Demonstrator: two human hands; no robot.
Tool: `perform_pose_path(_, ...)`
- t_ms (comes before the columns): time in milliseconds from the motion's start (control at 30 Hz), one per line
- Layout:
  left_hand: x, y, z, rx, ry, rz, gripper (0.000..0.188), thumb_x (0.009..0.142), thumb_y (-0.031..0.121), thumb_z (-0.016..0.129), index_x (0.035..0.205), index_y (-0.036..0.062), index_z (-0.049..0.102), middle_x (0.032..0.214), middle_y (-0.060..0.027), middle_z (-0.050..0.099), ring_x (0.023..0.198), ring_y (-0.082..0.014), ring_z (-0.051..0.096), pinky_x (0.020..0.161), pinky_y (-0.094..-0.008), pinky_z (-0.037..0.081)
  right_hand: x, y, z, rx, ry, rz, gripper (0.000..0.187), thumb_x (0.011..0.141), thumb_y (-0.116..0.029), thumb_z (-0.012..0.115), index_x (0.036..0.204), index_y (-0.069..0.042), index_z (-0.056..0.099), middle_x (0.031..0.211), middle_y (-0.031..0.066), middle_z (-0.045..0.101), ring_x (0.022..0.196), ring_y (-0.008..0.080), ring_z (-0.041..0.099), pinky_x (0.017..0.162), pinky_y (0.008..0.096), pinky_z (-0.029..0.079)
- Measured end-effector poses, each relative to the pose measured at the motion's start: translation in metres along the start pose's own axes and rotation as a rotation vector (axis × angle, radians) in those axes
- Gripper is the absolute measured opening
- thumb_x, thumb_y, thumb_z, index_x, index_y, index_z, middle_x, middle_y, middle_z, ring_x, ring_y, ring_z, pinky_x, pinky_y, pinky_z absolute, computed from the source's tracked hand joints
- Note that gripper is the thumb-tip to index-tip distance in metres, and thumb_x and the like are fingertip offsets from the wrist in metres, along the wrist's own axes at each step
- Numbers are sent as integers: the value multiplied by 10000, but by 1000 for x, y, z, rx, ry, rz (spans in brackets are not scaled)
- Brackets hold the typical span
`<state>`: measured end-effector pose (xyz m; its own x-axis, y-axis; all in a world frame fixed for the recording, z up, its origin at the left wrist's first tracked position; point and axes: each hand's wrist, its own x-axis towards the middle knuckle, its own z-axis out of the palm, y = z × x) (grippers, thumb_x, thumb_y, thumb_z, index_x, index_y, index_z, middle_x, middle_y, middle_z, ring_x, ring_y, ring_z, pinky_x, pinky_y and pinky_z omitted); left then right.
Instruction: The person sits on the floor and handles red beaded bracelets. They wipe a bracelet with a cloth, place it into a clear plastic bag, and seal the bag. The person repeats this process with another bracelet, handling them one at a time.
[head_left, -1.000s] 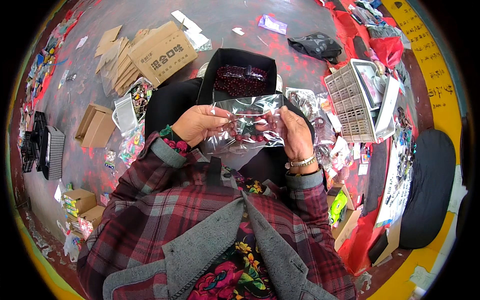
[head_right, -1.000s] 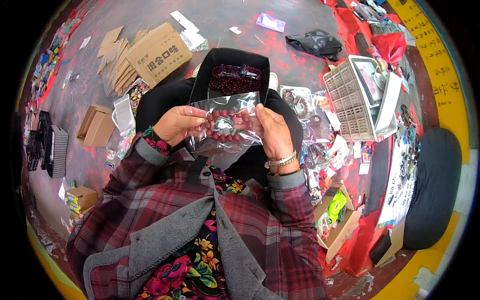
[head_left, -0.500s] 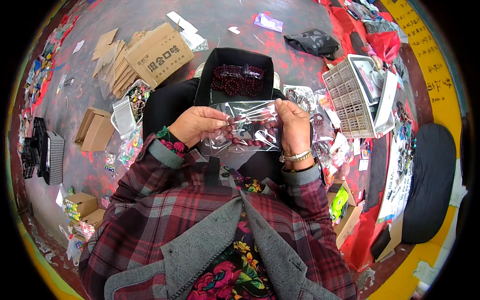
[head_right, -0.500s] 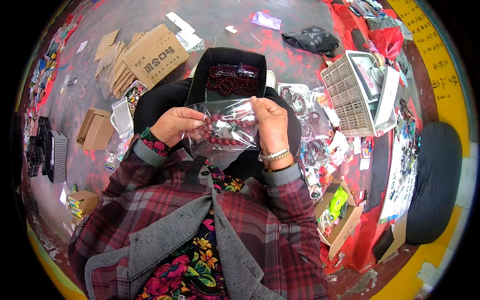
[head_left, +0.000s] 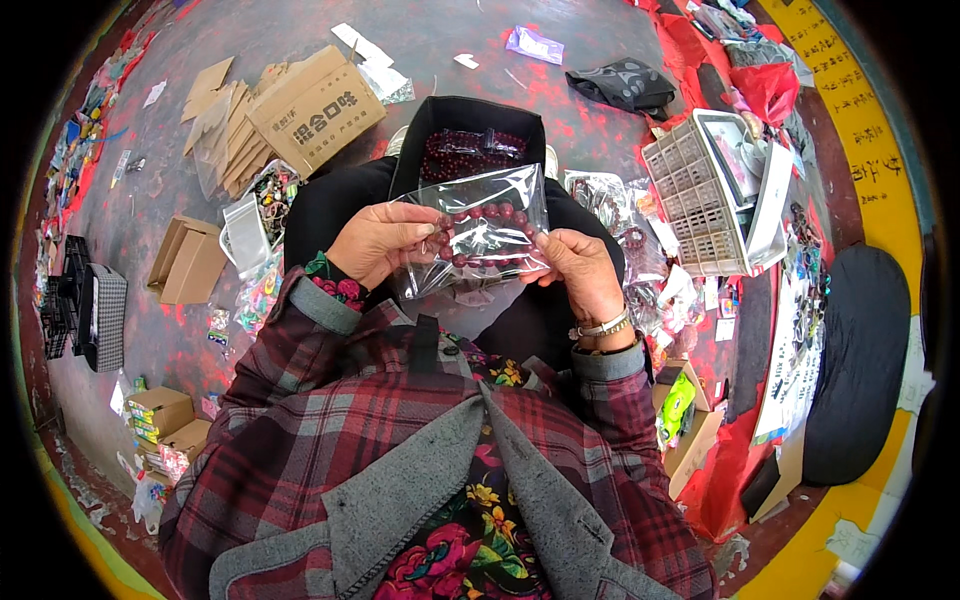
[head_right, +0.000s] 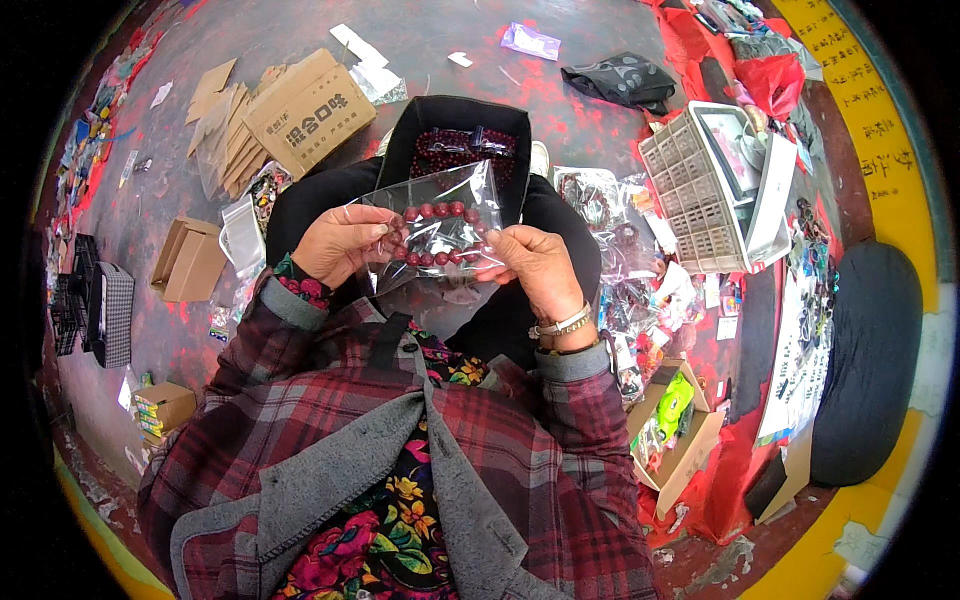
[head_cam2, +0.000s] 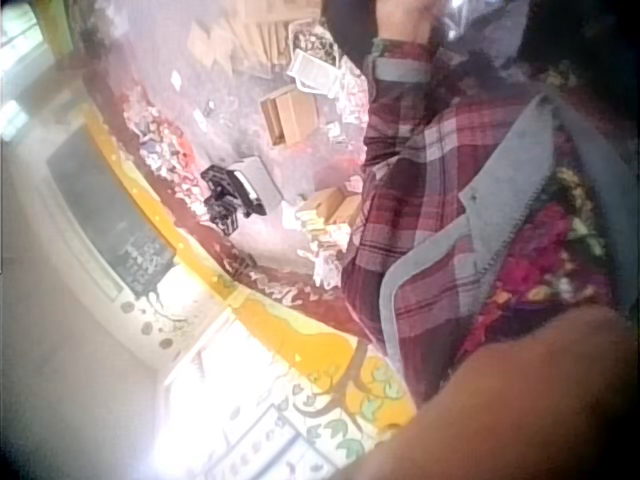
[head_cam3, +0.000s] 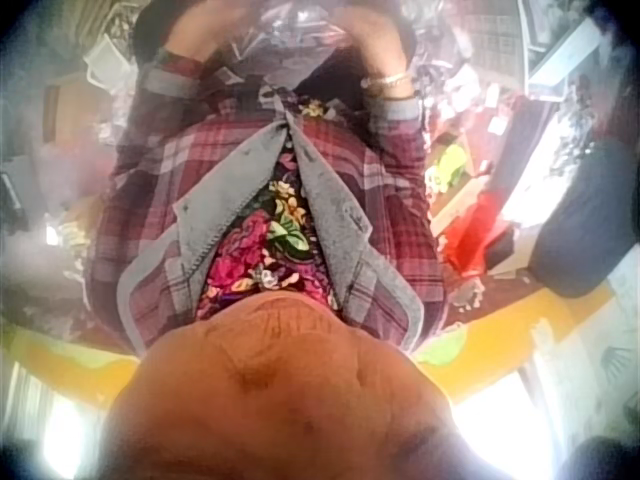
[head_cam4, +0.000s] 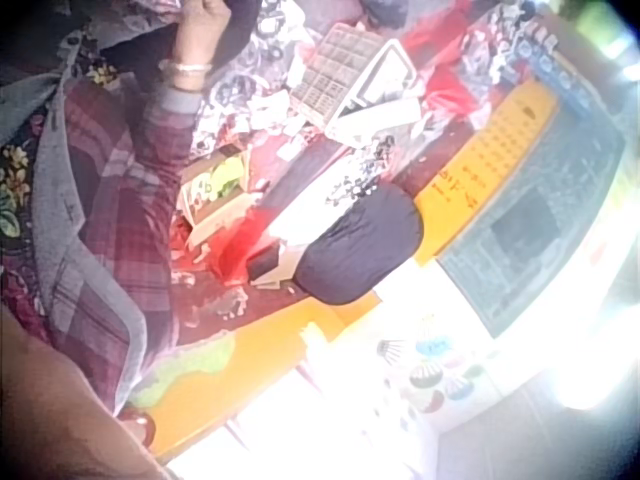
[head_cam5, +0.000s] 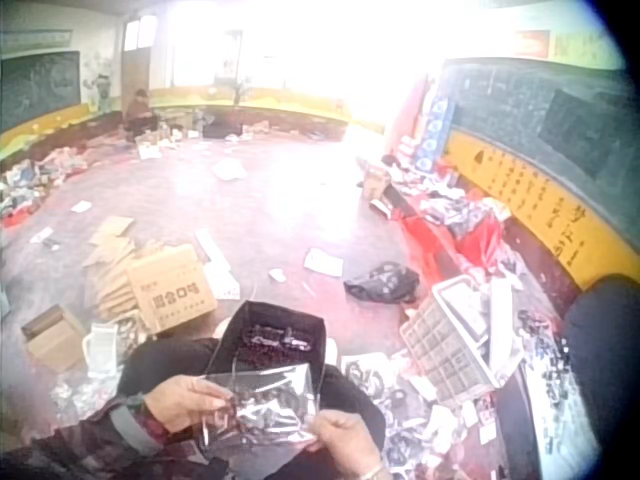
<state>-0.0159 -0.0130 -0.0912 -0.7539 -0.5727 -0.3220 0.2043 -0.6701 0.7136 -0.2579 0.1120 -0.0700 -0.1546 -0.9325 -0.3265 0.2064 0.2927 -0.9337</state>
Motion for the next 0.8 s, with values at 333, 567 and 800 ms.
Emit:
perform_pose_path(333, -1, 3, 5, -23, -47, 38, 241, 828, 55, 563, 1038, -63, 557, 973, -174, 608, 843, -240, 614, 704, -293, 507, 0, 0, 2, 15, 28, -146, 177, 855, -187, 586, 763, -38, 605, 623, 55, 632, 570, 96, 605, 505, 178, 420)
perform_pose_path(567, 2, -1, -2, -26, -20, 63, 246, 839, 66, 556, 1053, -54, 551, 995, -181, 607, 860, -262, 626, 755, -341, 521, -4, -8, 4, -10, 49, -129, 138, 846, -145, 590, 761, -39, 604, 625, 41, 627, 535, 75, 568, 506, 175, 415)
perform_pose_path(800, 1, 2, 3, -29, -32, 70, 247, 839, 74, 560, 1055, -46, 556, 987, -175, 610, 856, -252, 626, 745, -331, 521, -4, -11, 3, -17, 19, -154, 139, 853, -146, 583, 762, -40, 592, 607, 29, 611, 536, 75, 568, 506, 166, 409)
